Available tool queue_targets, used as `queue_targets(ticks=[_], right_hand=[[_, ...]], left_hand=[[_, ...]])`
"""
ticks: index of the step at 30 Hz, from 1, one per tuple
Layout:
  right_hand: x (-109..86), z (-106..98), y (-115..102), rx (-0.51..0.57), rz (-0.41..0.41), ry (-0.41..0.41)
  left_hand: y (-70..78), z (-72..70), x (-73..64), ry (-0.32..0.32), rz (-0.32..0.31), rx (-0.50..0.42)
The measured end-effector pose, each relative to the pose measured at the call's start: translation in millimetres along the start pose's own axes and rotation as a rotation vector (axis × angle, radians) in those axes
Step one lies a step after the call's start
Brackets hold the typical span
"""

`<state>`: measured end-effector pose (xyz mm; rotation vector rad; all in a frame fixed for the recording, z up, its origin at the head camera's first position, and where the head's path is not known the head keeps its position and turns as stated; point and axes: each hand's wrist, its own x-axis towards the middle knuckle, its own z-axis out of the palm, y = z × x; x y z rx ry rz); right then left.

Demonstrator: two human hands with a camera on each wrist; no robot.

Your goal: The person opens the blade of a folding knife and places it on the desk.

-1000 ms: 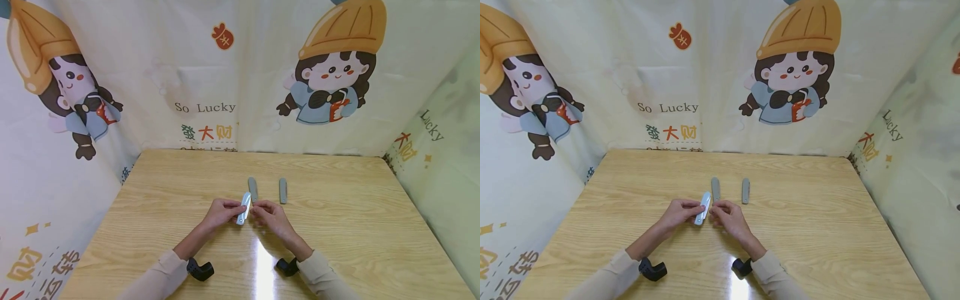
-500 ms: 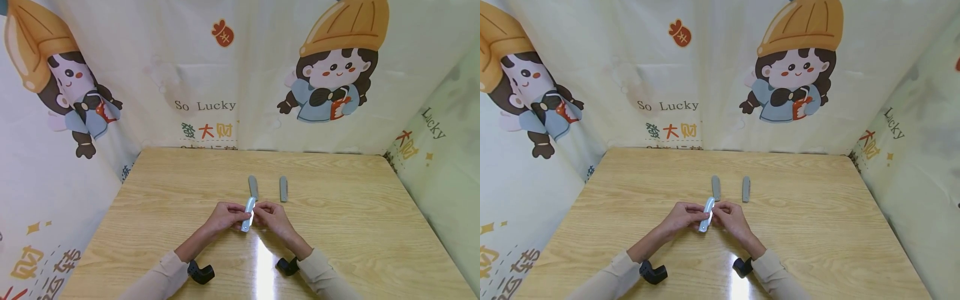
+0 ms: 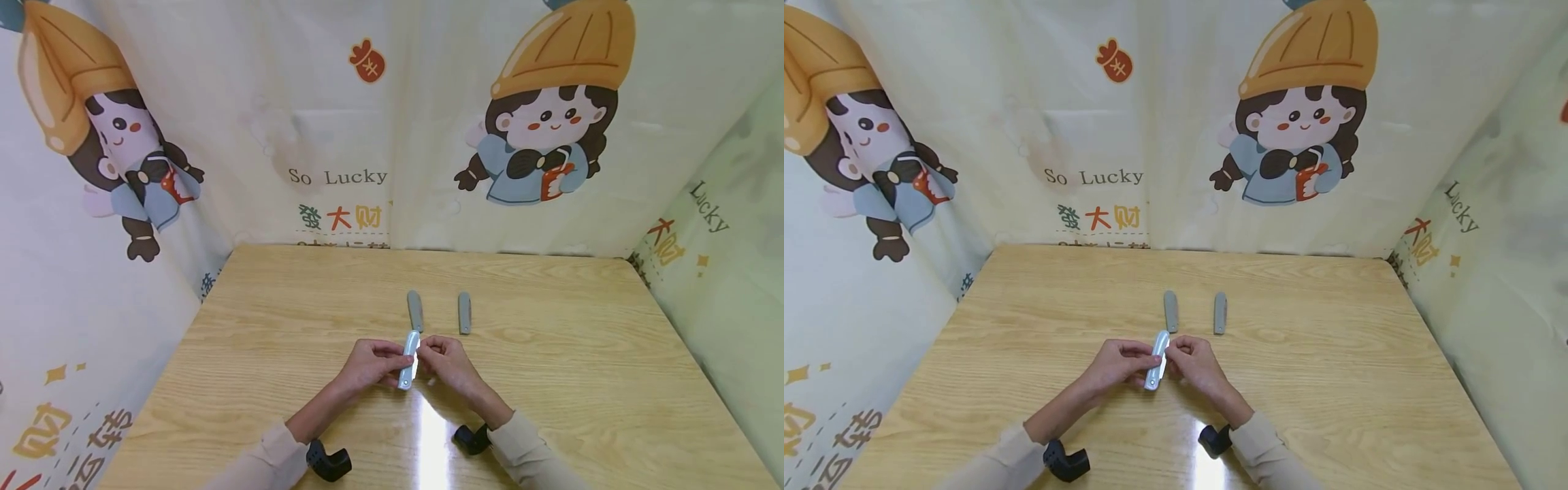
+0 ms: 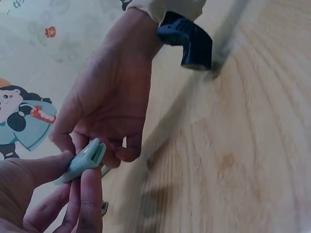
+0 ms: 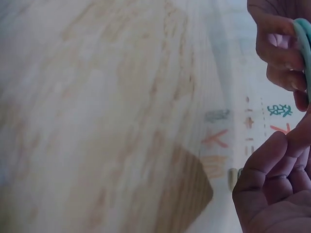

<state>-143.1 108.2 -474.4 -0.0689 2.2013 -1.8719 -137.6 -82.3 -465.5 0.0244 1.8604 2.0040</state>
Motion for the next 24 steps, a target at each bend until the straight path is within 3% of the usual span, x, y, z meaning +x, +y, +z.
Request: queue_targets(ticks=[9,17,20,24], right_hand=[[-3.7,-2,-1,-0.026,-0.001,0.041],[-4.6,-2,2,0.012,-0.028,0.017],[-5.9,-3,2,0.01,-0.03,-0.006],[-8.1,-6,4,0.04,-0.035,-0.097]], left_hand=[[-0.9,4.1,-4.6,0.022,0.013,-0.037],[-3.4,0.3,-3.0,0.031,0.011,-0.034],[-4.7,-3.2,-2.1,0.003,0.01,-0.014],[-4.9,-7.1,-1.4,-0.09,-0.005,0.042]])
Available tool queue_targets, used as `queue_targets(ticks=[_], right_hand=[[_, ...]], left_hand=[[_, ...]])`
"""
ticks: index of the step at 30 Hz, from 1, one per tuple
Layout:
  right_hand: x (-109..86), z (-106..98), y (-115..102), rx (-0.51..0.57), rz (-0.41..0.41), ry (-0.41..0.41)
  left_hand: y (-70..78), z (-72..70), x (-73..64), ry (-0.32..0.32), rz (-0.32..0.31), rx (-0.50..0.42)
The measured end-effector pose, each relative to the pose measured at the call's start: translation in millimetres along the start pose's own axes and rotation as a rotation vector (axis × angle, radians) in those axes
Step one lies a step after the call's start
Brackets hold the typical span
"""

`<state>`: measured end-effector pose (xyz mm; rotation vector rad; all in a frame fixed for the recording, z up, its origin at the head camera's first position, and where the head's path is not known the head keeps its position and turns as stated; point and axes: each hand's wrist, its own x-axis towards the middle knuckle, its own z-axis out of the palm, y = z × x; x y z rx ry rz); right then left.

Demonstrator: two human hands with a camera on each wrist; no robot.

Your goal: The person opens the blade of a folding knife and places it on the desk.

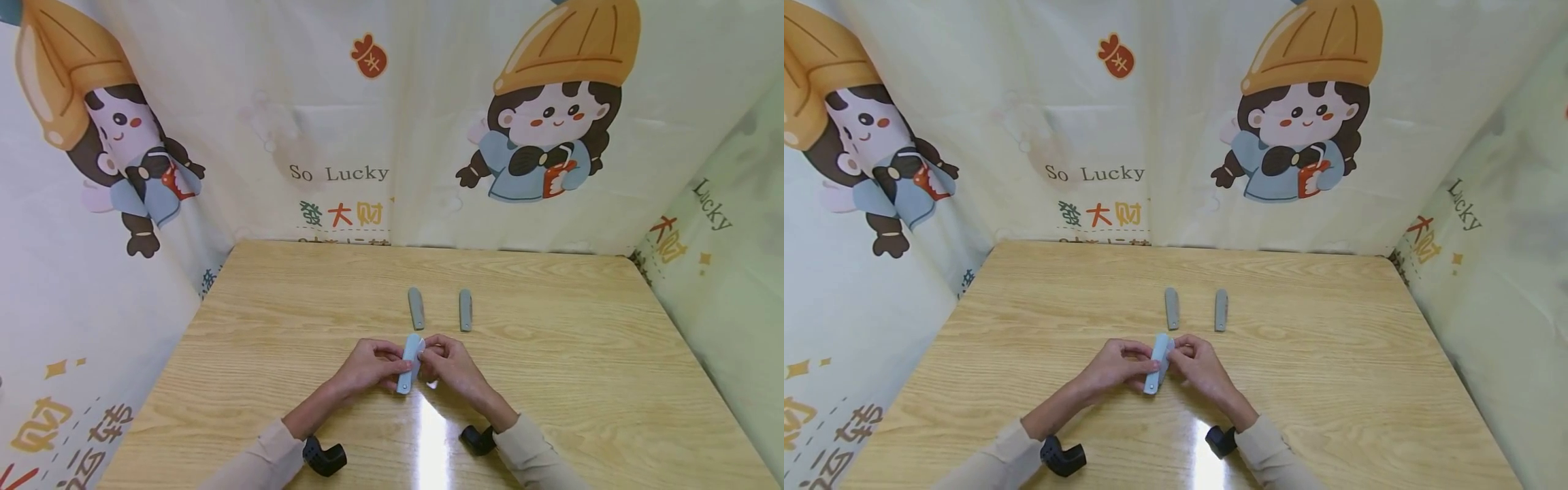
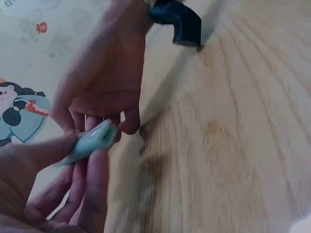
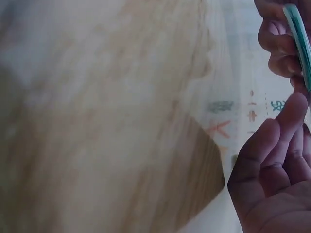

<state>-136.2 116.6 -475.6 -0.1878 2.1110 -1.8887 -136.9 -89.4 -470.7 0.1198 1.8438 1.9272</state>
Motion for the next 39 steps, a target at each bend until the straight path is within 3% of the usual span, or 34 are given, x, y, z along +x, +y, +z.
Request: queue_targets(ticks=[4,8,18,26,39], right_hand=[[-0.5,-1.3,1.8,0.023,-0.009,-0.062],[-0.2,-2.2,3.8,0.021,-0.008,-0.069],[-1.9,-5.2,-0.8,0.056,0.009,-0.118],[-2.6,-5.2,-2.8,0.058,0.013,-0.126],[-5.7,-3.7,0.1,0.053,0.02,-0.071]], left_hand=[[-0.2,-1.5,1.5,-0.09,0.008,0.037],[-2.8,-2.6,5.2,-0.122,0.043,0.054],[0.8,0.7,6.9,-0.088,0.125,0.103],[2.9,2.4,4.3,-0.079,0.092,0.072],[3.2,2.5,-0.3,-0.043,0.071,0.01]])
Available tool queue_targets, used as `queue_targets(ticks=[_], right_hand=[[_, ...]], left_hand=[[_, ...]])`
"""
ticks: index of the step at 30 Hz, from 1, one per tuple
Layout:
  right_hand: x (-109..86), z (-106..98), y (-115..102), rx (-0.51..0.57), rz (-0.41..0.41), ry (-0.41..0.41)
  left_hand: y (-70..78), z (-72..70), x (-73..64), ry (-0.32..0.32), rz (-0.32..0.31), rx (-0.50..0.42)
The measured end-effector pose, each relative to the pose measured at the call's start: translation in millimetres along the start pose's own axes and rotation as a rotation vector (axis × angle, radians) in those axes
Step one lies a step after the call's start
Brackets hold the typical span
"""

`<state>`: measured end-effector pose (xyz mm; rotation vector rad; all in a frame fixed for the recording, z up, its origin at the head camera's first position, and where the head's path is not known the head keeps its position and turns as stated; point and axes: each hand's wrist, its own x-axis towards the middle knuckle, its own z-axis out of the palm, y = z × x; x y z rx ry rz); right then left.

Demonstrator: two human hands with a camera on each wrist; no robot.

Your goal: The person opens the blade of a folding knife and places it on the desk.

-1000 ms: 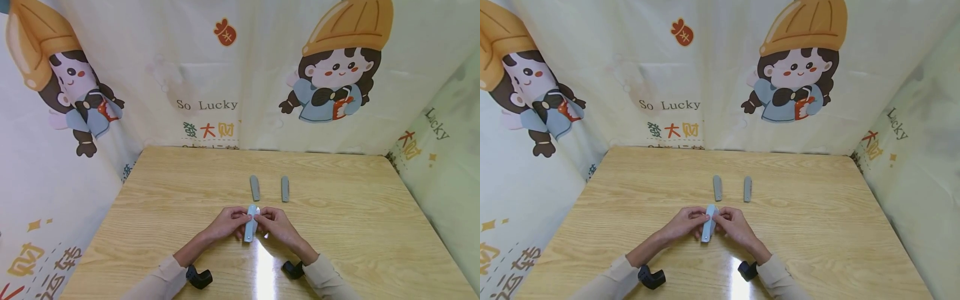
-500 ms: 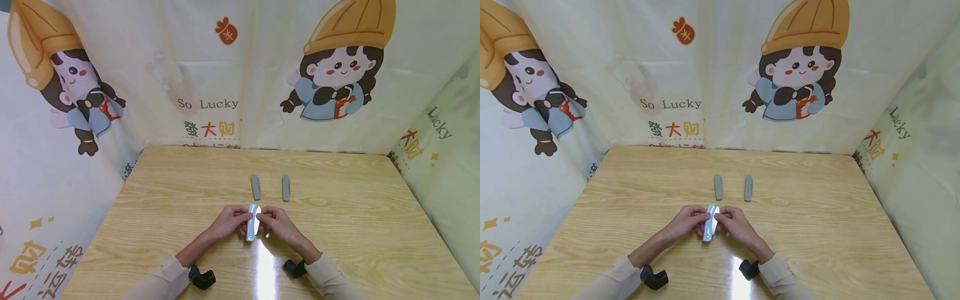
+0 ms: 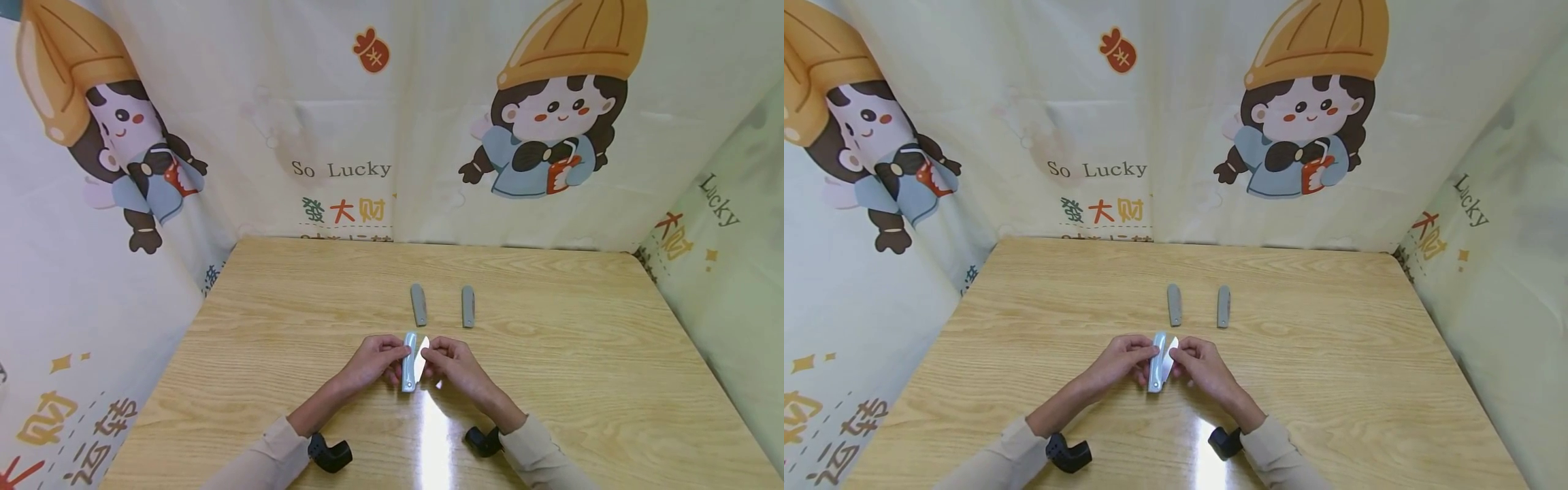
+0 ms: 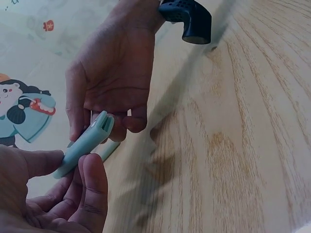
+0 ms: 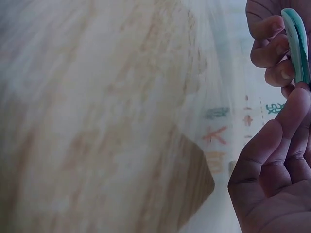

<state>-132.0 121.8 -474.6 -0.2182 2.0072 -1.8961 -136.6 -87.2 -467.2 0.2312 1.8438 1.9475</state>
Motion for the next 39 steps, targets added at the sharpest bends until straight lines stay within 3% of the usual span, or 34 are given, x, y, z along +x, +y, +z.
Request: queue_targets(ticks=[12,23,30,39], right_hand=[[-2.4,-1.3,-2.3,0.007,0.025,0.037],[-2.8,-2.3,-0.9,0.015,0.025,0.063],[-2.8,-1.6,0.5,0.004,0.033,0.116],[-3.3,0.2,-0.1,0.031,0.048,0.221]], left_hand=[[-6.9,-4.1,2.7,0.012,0.0,-0.022],[-4.2,-5.8,1.3,0.05,-0.005,-0.011],[-0.2,-6.2,-0.2,0.072,-0.006,-0.007],[-2.4,-5.8,-0.4,0.104,-0.011,-0.101]])
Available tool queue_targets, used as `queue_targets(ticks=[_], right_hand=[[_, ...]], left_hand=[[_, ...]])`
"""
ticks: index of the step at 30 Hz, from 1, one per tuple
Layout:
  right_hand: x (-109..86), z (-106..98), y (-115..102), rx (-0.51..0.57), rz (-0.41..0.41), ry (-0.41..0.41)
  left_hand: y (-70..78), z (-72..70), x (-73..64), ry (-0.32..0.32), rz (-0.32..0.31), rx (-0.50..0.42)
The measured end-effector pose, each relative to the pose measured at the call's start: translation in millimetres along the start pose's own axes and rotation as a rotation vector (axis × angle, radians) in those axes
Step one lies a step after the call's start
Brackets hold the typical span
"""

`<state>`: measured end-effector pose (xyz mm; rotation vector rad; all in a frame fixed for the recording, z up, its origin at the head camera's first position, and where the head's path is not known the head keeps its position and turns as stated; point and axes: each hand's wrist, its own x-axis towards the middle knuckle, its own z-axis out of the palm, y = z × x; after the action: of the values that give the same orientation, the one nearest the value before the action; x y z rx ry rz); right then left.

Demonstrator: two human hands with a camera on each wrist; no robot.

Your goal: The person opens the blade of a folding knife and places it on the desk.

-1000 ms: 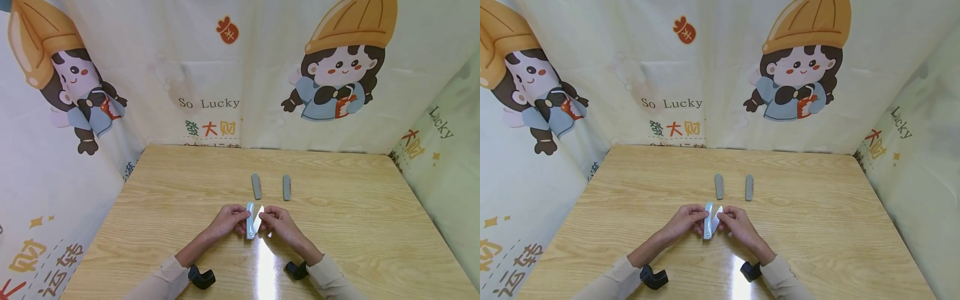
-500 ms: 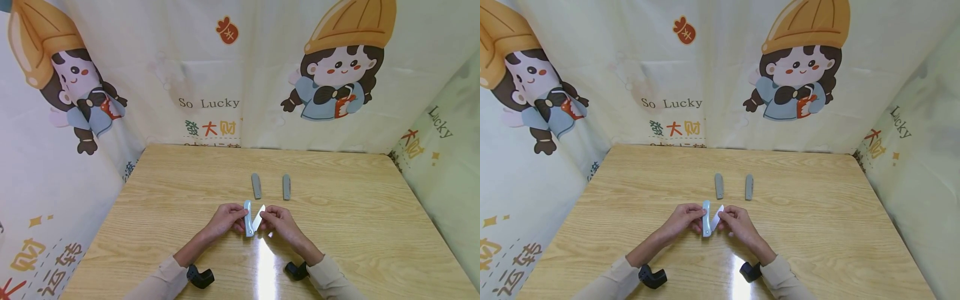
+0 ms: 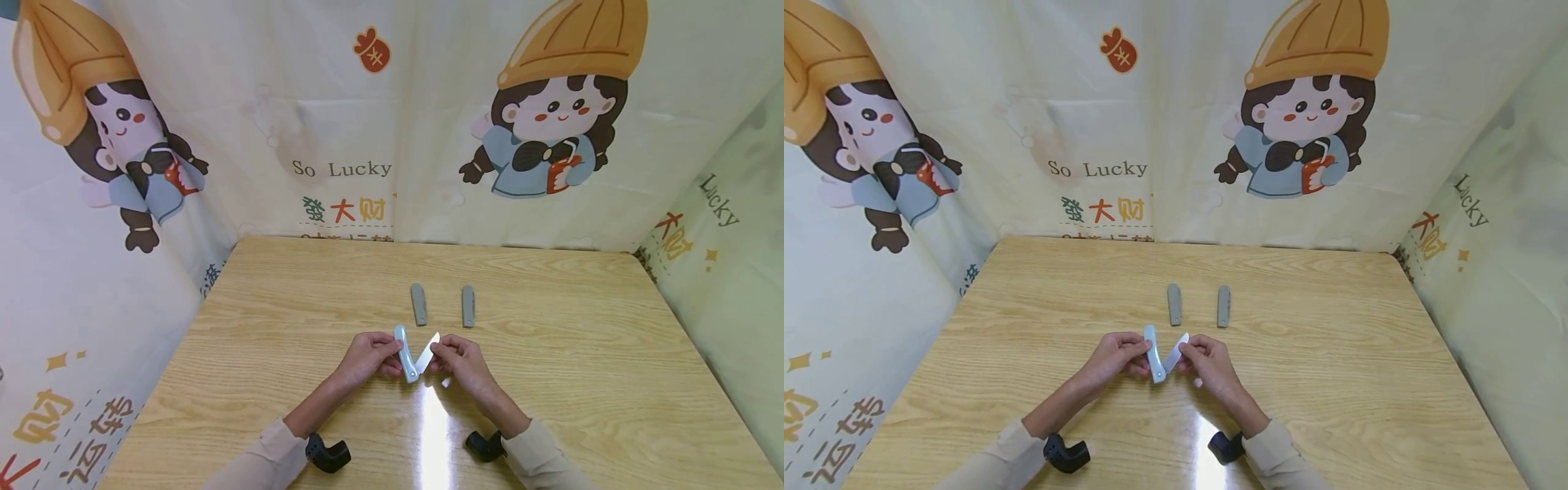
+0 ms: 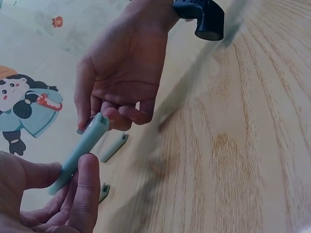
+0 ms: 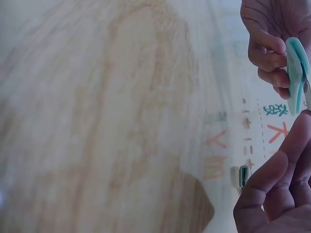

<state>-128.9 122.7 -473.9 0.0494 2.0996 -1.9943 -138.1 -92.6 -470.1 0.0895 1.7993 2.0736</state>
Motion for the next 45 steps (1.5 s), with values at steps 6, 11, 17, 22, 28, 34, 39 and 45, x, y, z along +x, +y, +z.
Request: queue_targets(ticks=[6,11,17,22,28,34,39,45], right_hand=[[-2.8,-5,3,0.014,-0.027,-0.039],[-6.0,-11,1,-0.013,-0.047,-0.093],[-6.2,-16,-4,-0.045,-0.033,-0.083],[-6.7,-16,-7,-0.046,-0.045,-0.12],[-8.0,-14,-4,-0.062,-0.061,-0.171],[-9.6,-15,-3,-0.09,-0.078,-0.187],[-8.7,-16,-4,-0.094,-0.107,-0.217],[-8.9,-19,-3,-0.085,-0.108,-0.228]], left_hand=[[-3.7,-6.1,-0.5,-0.03,0.025,0.108],[1.8,-19.5,-7.9,-0.062,0.3,0.618],[9.7,-19.9,-9.4,-0.187,0.931,1.259],[5.0,-15.5,-7.3,-0.191,1.109,1.43],[0.1,-13.4,-7.6,-0.159,1.181,1.409],[-4.0,-11.7,-9.3,-0.151,1.219,1.42],[-2.3,-12.0,-9.6,-0.144,1.176,1.434],[-1.3,-9.0,-7.9,-0.153,1.172,1.449]])
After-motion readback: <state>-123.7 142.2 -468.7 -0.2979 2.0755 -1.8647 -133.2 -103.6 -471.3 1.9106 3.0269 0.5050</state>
